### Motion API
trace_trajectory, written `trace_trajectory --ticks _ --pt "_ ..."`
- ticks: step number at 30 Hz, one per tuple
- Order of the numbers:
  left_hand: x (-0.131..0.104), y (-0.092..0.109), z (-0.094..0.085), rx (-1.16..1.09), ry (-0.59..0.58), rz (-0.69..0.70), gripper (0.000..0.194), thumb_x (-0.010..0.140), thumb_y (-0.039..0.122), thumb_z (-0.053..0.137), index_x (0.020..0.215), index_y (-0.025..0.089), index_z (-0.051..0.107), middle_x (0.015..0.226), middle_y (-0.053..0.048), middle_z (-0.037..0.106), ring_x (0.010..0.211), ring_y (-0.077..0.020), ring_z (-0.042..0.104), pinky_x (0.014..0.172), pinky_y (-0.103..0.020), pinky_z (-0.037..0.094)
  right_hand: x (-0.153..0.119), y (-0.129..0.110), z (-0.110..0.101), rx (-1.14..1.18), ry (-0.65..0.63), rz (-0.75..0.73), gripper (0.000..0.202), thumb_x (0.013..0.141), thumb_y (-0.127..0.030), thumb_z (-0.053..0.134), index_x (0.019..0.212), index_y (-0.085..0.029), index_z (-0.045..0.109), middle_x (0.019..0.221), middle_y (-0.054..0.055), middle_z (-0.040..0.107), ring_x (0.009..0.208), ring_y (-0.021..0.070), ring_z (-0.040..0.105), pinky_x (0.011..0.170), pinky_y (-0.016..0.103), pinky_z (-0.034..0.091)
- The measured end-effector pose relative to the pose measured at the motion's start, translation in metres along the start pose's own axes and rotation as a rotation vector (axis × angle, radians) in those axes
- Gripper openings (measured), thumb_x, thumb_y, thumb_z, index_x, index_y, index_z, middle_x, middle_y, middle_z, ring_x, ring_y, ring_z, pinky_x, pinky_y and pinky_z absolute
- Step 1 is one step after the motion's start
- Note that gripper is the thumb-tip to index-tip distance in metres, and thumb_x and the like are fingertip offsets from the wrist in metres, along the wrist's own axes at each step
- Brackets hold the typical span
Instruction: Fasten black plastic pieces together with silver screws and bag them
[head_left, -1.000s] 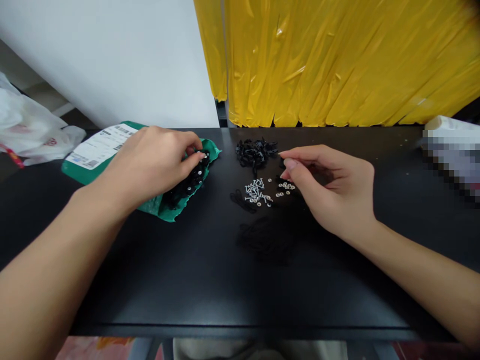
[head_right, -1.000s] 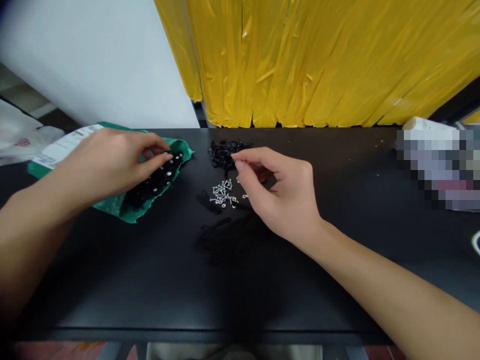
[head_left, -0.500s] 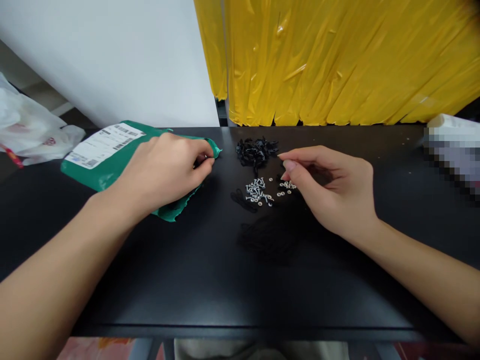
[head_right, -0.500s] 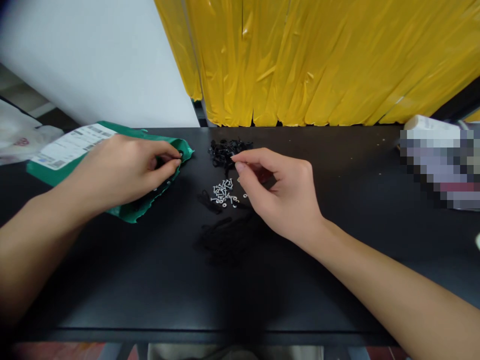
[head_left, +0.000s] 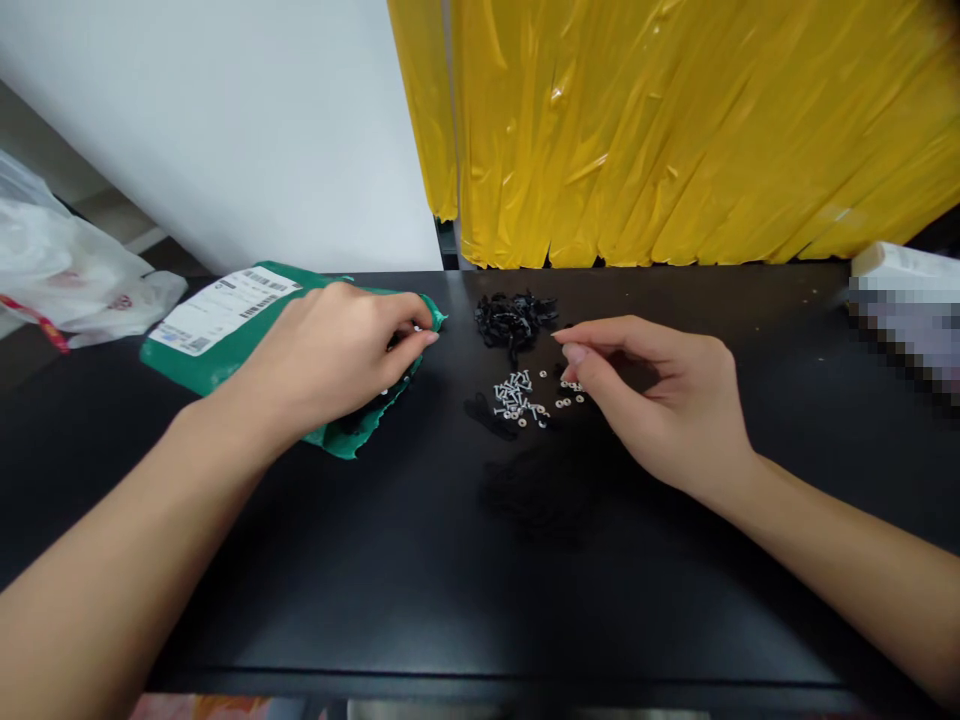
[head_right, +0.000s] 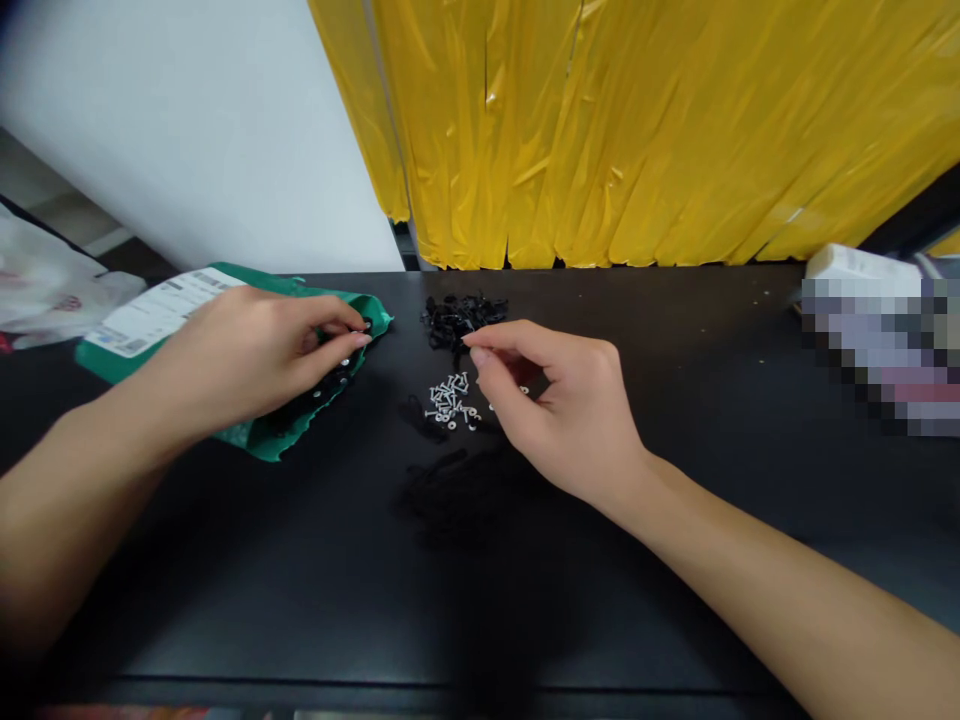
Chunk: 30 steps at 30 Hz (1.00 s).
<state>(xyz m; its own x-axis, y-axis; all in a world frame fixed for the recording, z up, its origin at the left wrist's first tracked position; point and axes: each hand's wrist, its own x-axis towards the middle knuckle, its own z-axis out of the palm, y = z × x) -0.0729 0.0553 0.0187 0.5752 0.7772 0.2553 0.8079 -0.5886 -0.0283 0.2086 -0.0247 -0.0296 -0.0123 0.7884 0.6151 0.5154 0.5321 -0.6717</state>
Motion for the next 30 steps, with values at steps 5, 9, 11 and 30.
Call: trace_trajectory --ticks 5,9,11,30 --pt "0.002 -0.001 0.005 0.138 -0.067 -0.122 0.011 0.097 0.030 0.065 0.096 0.026 0.075 0.077 -0.004 0.075 0.060 -0.0225 0.060 0.058 -0.034 0.032 0.001 0.000 0.000 0.000 -0.006 0.001 0.014 0.099 -0.017 0.073 0.104 -0.016 0.086 0.080 0.000 0.082 0.068 0.0117 0.076 0.065 0.023 0.060" --pt "-0.004 -0.014 0.006 0.172 0.003 -0.129 0.009 0.092 0.026 0.073 0.084 0.025 0.071 0.068 0.001 0.063 0.053 -0.0133 0.040 0.057 -0.032 0.026 0.000 0.000 0.000 0.000 -0.009 -0.002 0.013 0.098 -0.018 0.074 0.102 -0.017 0.086 0.079 0.000 0.082 0.068 0.0130 0.076 0.064 0.025 0.059" --pt "-0.009 -0.022 0.009 0.197 0.088 -0.079 0.016 0.090 0.024 0.074 0.076 0.025 0.067 0.059 0.003 0.050 0.050 -0.0118 0.030 0.057 -0.032 0.024 0.000 0.001 0.000 0.006 -0.010 -0.002 0.013 0.098 -0.017 0.074 0.102 -0.017 0.086 0.079 0.001 0.082 0.068 0.0135 0.076 0.064 0.026 0.059" --pt "-0.004 0.028 0.012 -0.145 0.209 0.270 0.035 0.113 0.023 0.051 0.141 0.021 0.074 0.142 -0.010 0.076 0.123 -0.0306 0.076 0.103 -0.047 0.063 0.000 0.020 0.002 -0.502 -0.175 -0.064 0.033 0.100 -0.034 0.077 0.131 -0.025 0.082 0.136 0.012 0.075 0.133 0.0425 0.057 0.107 0.063 0.048"
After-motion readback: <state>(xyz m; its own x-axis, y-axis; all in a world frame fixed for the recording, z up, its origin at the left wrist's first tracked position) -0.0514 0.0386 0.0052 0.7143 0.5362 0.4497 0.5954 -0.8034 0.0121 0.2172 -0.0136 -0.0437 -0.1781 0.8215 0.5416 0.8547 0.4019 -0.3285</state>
